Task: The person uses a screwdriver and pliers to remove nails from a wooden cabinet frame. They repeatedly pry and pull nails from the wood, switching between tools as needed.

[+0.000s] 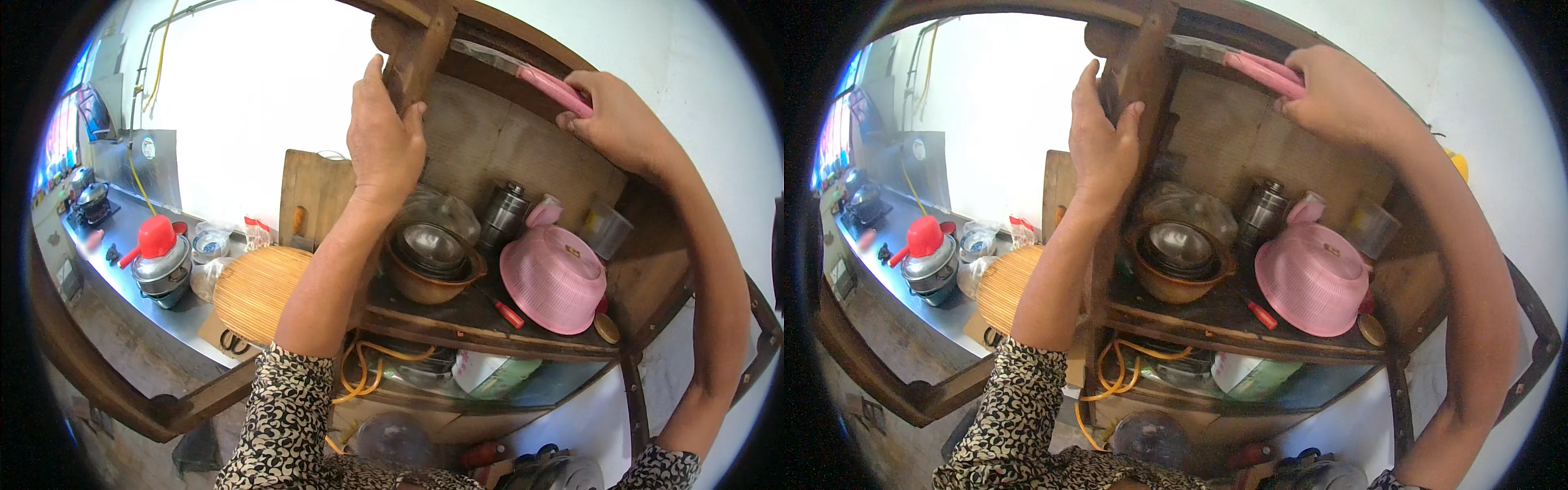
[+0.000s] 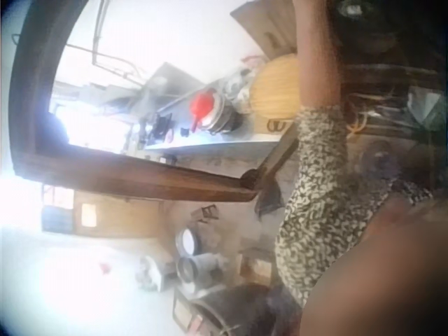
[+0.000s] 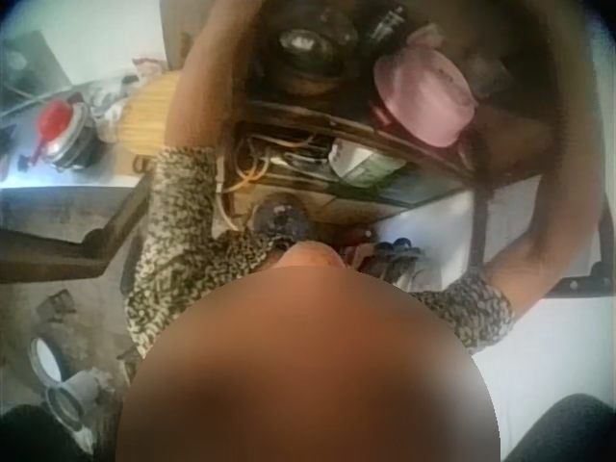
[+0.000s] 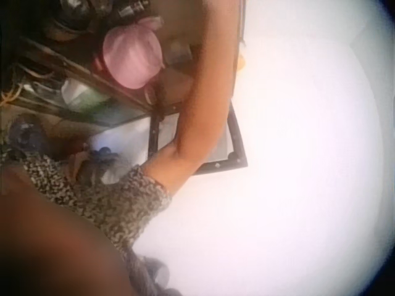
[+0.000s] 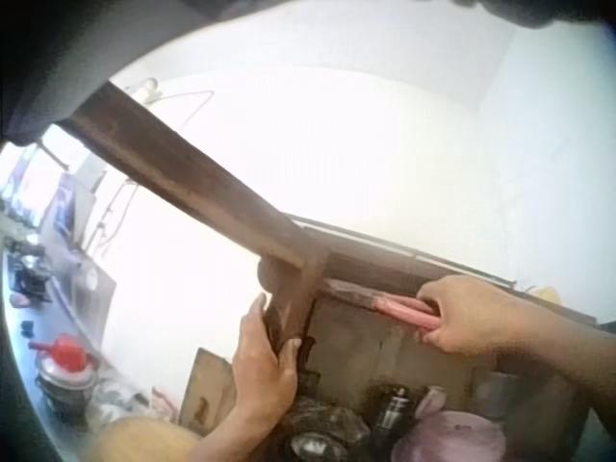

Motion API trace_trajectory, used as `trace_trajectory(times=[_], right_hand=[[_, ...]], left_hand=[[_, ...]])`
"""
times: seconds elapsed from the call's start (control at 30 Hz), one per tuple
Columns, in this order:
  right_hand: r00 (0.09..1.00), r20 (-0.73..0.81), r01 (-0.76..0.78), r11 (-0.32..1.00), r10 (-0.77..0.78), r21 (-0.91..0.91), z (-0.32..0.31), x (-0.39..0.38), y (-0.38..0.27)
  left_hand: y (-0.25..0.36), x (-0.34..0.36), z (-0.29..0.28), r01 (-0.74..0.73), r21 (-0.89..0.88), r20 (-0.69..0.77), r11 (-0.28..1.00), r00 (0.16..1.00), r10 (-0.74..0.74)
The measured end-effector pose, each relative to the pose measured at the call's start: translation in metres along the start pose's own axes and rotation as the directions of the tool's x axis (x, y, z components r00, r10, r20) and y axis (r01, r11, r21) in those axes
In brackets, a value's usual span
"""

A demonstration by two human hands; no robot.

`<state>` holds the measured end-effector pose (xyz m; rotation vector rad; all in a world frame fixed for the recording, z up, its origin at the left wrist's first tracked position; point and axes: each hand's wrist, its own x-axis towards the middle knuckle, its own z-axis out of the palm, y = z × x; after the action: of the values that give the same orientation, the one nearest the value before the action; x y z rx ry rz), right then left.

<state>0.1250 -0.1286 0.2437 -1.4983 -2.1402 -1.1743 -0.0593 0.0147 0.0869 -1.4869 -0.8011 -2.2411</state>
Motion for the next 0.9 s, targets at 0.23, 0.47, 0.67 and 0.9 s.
trace_trajectory(times=[0.23,0.47,0.67,0.9], right_hand=[[0.995,-0.055,-0.085,0.996,0.085,0.006,0.003,-0.023,0.018],[0.982,0.079,-0.177,0.980,0.170,0.088,0.017,-0.010,0.005],[0.975,-0.163,-0.189,0.945,0.150,-0.266,0.035,-0.022,-0.025],[0.955,-0.294,-0.161,0.895,0.035,-0.416,0.019,-0.030,-0.024]], left_hand=[[0.006,0.000,-0.004,-0.048,0.048,-0.060,0.998,0.997,0.051],[0.074,-0.013,-0.005,0.325,-0.704,0.364,0.632,0.929,-0.072],[0.103,0.011,0.020,0.650,-0.748,0.613,0.133,0.754,-0.236],[0.104,0.024,0.033,0.636,-0.760,0.649,-0.131,0.741,-0.171]])
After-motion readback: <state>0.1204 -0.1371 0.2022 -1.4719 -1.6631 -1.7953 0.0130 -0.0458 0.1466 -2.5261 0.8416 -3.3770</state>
